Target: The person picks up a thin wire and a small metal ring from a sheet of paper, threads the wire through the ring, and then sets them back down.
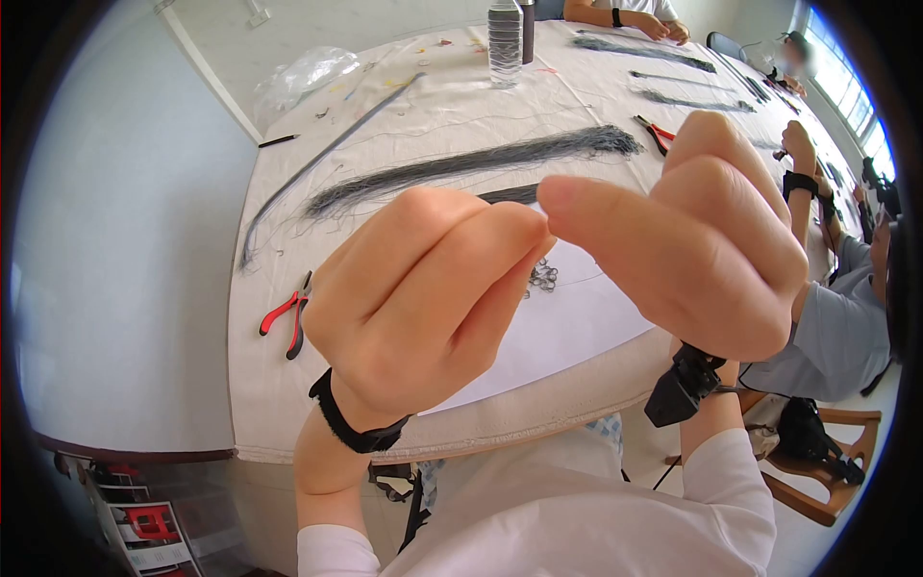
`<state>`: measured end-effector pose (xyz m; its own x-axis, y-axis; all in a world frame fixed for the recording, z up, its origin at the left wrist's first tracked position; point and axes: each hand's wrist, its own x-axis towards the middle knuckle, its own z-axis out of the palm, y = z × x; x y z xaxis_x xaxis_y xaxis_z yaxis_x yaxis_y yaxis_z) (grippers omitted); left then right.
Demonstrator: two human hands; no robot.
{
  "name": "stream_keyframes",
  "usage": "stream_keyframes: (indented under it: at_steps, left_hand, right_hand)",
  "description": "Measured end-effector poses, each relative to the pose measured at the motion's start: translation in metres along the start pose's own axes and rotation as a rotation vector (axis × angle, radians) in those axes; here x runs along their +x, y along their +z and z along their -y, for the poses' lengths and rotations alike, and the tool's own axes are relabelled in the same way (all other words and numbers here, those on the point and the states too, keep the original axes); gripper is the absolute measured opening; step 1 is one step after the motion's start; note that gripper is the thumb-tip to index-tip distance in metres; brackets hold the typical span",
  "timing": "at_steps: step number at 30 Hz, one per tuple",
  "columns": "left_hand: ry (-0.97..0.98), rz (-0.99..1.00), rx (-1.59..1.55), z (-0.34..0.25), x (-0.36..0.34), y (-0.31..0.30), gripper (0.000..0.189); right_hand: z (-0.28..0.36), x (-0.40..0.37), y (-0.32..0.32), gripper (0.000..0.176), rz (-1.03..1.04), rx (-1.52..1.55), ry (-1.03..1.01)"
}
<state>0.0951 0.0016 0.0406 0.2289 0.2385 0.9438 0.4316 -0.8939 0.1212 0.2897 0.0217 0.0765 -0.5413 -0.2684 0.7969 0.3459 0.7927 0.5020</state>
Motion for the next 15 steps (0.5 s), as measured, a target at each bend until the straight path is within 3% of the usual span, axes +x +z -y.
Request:
stream_keyframes:
  at_steps: [7, 12, 15]
  left_hand:
    - [-0.024, 0.035, -0.014, -0.005, 0.001, -0.003, 0.017]
    - [0.030, -0.025, -0.038, 0.000, 0.001, 0.000, 0.014]
    - [0.056, -0.065, -0.038, 0.001, 0.001, 0.000, 0.013]
  right_hand:
    - [0.001, 0.002, -0.006, 0.032, 0.142, 0.145, 0.232]
    - [0.009, -0.001, 0.010, 0.018, 0.069, 0.287, 0.598]
    - [0.005, -0.007, 0.015, 0.018, 0.090, 0.450, 0.640]
